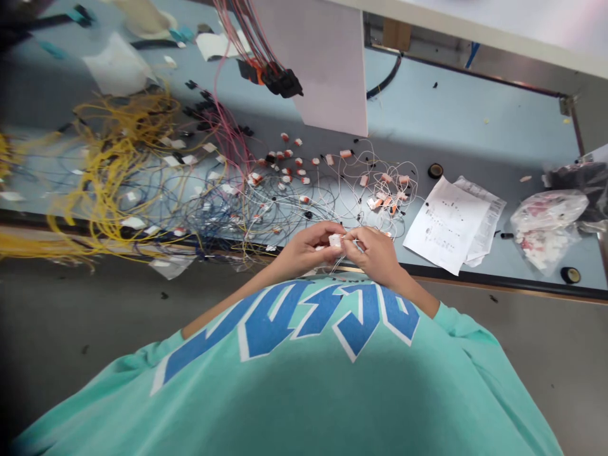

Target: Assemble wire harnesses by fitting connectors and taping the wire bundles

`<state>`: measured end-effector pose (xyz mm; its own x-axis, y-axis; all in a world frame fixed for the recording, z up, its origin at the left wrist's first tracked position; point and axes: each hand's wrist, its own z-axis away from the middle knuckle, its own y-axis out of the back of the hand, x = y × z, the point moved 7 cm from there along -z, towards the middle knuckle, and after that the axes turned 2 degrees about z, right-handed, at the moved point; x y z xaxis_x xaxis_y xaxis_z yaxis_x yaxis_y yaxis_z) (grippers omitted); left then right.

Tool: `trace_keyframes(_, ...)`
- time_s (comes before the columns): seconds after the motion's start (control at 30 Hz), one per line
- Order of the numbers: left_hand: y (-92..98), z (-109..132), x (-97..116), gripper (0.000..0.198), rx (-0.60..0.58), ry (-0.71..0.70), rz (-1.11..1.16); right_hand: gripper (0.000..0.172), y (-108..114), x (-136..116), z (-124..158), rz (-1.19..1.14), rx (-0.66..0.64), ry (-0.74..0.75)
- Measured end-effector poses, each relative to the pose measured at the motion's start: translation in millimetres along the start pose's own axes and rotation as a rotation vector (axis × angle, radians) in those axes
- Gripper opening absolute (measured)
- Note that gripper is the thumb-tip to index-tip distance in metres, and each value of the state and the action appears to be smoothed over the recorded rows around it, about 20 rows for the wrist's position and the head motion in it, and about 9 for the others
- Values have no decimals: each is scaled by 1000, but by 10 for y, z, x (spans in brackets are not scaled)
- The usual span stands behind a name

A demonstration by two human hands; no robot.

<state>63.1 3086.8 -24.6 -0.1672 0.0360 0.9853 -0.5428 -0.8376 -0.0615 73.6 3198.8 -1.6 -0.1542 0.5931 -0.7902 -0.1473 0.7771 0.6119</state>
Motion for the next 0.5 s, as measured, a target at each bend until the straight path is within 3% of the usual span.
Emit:
trace_keyframes(0.13, -22, 18, -89, 38, -9, 87, 94, 19, -56, -6, -14, -13, -7, 29)
trace_keyframes(0.27, 110, 97, -13, 32, 64, 139, 39, 26, -106, 9, -44, 25, -40, 98)
trace_keyframes(0.4, 406, 350, 199, 34, 177, 128, 99, 28, -275, 180, -94, 119, -215, 99)
trace_keyframes(0.5, 776, 665, 434, 32, 369, 42, 44, 23, -344, 401, -155, 159, -276, 45)
